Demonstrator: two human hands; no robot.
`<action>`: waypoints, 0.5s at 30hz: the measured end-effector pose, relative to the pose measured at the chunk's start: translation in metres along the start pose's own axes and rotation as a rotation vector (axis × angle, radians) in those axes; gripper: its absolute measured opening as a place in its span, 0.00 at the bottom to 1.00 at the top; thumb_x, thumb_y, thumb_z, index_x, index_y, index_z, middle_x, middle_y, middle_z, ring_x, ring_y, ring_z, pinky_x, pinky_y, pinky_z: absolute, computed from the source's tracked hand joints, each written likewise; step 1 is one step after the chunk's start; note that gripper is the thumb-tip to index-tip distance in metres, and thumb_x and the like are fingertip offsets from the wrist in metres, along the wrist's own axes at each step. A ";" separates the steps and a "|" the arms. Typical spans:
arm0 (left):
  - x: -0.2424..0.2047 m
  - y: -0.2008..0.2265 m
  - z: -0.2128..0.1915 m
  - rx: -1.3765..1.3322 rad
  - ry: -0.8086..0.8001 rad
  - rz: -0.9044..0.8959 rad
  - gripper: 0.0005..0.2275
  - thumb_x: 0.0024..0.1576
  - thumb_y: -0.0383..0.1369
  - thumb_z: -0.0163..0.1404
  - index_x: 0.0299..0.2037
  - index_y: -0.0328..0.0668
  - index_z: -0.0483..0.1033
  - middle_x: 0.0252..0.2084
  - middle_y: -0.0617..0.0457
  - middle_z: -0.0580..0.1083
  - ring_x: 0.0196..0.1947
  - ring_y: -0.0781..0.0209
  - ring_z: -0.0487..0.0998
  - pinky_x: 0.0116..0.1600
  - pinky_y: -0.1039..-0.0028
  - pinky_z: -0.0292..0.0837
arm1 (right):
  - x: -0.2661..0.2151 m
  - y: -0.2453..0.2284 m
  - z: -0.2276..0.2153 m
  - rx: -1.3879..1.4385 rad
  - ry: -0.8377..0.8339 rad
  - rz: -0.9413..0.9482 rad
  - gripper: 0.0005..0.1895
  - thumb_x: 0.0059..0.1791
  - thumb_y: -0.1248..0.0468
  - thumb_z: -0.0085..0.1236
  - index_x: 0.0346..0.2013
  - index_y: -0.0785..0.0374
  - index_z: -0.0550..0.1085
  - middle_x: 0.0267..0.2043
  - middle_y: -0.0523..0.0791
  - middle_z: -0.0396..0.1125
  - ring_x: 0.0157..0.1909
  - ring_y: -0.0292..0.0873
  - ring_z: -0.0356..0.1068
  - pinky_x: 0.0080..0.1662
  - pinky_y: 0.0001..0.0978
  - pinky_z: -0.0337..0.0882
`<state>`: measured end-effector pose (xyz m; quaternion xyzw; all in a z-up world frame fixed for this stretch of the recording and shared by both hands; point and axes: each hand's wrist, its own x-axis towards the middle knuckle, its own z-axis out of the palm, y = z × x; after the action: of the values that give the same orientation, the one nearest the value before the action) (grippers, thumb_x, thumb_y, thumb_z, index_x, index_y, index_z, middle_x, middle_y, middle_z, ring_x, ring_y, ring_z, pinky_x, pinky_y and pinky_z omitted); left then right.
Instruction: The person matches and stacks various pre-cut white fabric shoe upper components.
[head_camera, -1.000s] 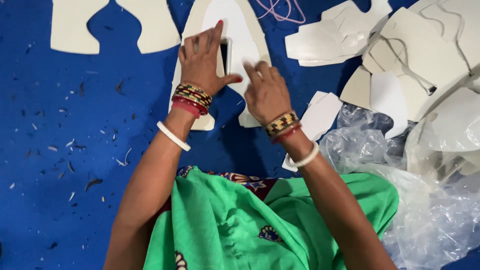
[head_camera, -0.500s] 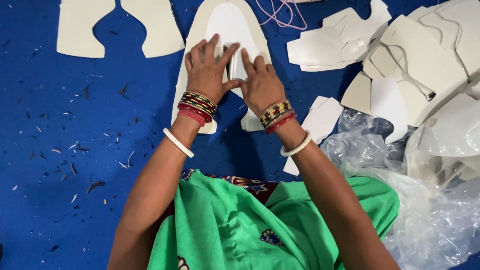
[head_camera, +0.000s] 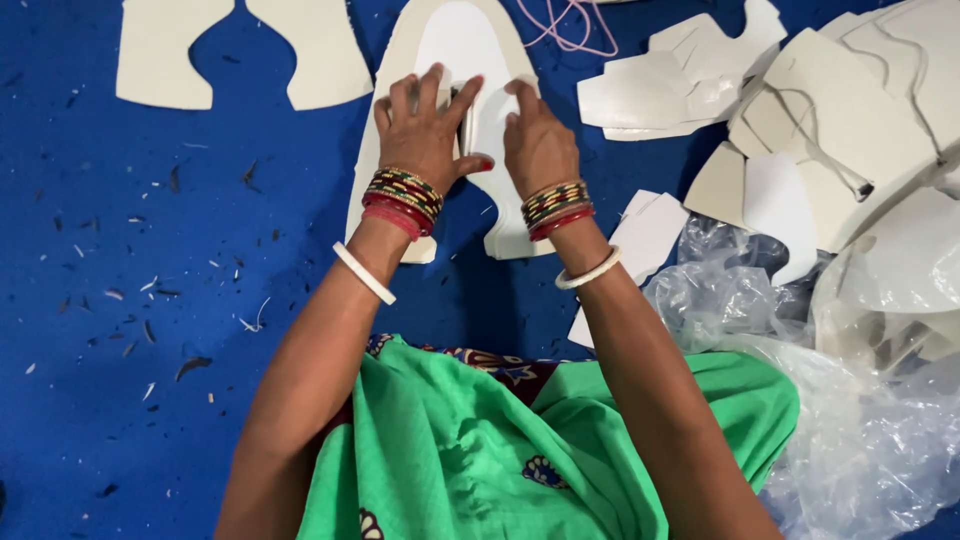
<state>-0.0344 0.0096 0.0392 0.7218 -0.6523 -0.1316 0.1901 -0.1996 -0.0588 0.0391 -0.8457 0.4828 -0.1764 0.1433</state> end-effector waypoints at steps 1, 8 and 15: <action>0.000 -0.001 0.001 0.000 -0.002 -0.004 0.43 0.40 0.56 0.67 0.70 0.67 0.65 0.70 0.42 0.57 0.67 0.36 0.54 0.64 0.43 0.51 | 0.006 0.001 -0.001 0.002 -0.004 -0.001 0.18 0.52 0.66 0.53 0.58 0.57 0.67 0.43 0.55 0.73 0.38 0.62 0.73 0.38 0.52 0.73; 0.003 -0.002 0.002 -0.003 0.032 -0.003 0.44 0.37 0.57 0.68 0.69 0.66 0.66 0.70 0.44 0.59 0.67 0.38 0.55 0.64 0.44 0.52 | 0.026 0.008 -0.018 0.156 -0.210 0.092 0.11 0.57 0.66 0.54 0.53 0.57 0.67 0.27 0.52 0.71 0.29 0.54 0.73 0.31 0.44 0.69; -0.001 -0.005 0.012 0.029 0.101 0.070 0.43 0.42 0.56 0.65 0.71 0.66 0.65 0.70 0.40 0.58 0.65 0.35 0.56 0.61 0.42 0.52 | -0.013 0.012 0.018 -0.006 0.065 -0.022 0.28 0.53 0.68 0.56 0.68 0.51 0.65 0.37 0.51 0.69 0.33 0.51 0.72 0.35 0.42 0.73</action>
<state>-0.0351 0.0101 0.0262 0.7069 -0.6687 -0.0788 0.2165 -0.2068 -0.0522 0.0157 -0.8452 0.4785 -0.2039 0.1229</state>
